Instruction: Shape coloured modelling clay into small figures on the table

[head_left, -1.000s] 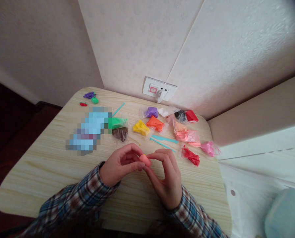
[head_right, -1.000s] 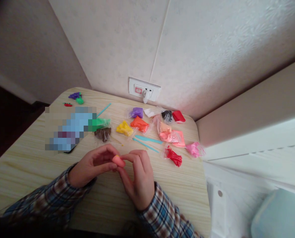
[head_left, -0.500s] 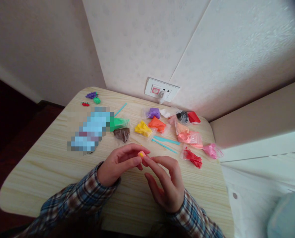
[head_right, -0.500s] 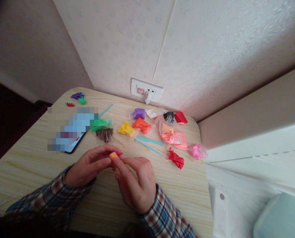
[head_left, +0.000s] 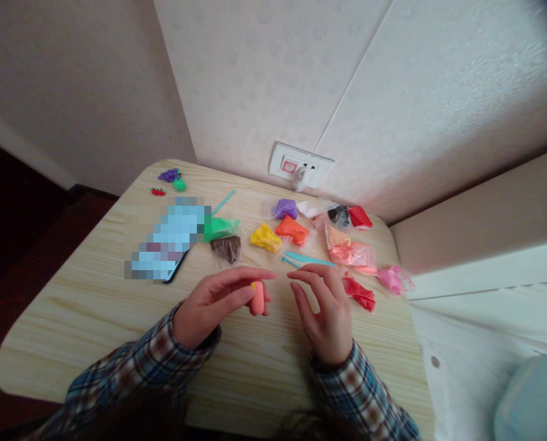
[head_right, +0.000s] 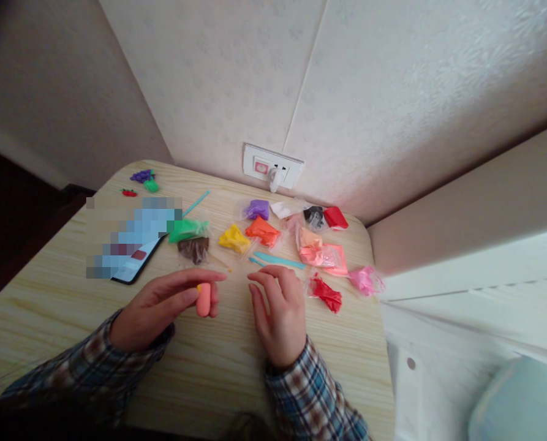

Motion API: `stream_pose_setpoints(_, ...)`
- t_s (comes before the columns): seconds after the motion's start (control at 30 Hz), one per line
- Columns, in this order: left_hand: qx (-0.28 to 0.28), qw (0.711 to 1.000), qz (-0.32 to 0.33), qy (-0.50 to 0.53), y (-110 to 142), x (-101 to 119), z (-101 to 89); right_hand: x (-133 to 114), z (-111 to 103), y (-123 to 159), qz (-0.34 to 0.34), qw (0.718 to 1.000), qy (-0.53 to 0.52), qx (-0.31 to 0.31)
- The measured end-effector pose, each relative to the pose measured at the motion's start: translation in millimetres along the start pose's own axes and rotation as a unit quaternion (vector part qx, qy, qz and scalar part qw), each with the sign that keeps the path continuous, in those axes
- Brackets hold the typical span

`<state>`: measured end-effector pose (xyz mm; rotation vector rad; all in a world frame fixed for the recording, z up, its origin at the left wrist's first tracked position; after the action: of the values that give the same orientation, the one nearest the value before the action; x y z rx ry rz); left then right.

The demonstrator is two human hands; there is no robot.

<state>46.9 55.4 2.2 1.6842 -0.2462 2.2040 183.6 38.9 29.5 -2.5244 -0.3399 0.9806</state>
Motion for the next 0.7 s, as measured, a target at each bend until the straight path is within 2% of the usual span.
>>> stream_pose_setpoints(0.13, 0.04, 0.998, 0.039, 0.007, 1, 10, -16.0, 8, 17, -3, 0.015, 0.999, -0.001, -0.048)
stream_pose_setpoints(0.23, 0.075, 0.996, 0.053, -0.016, 2, 14, -31.9, 10, 27, -5, 0.033, 0.998, 0.008, -0.06)
stream_pose_setpoints(0.3, 0.075, 0.995, 0.054, -0.028, 2, 14, -37.2, 10, 34, -7, 0.043, 0.997, 0.026, -0.064)
stream_pose_setpoints(0.53, 0.057, 0.998, 0.024, -0.026, 3, 11, -32.9, -3, 55, -14, -0.001, 0.984, 0.148, -0.099)
stream_pose_setpoints(0.7, 0.054, 0.998, 0.018, -0.04, 3, 12, -30.5, -6, 59, -16, -0.005, 0.982, 0.159, -0.107)
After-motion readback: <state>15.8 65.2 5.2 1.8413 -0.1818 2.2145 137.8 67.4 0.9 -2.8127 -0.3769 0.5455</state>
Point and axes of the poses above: each hand's wrist, its own y-axis away from the middle knuckle, its own z-axis out of the palm, x = y × z, the point moved 9 cm from there along -y, towards the middle knuckle, and after that the axes turned 5 degrees about x, right-handed, at the moved point
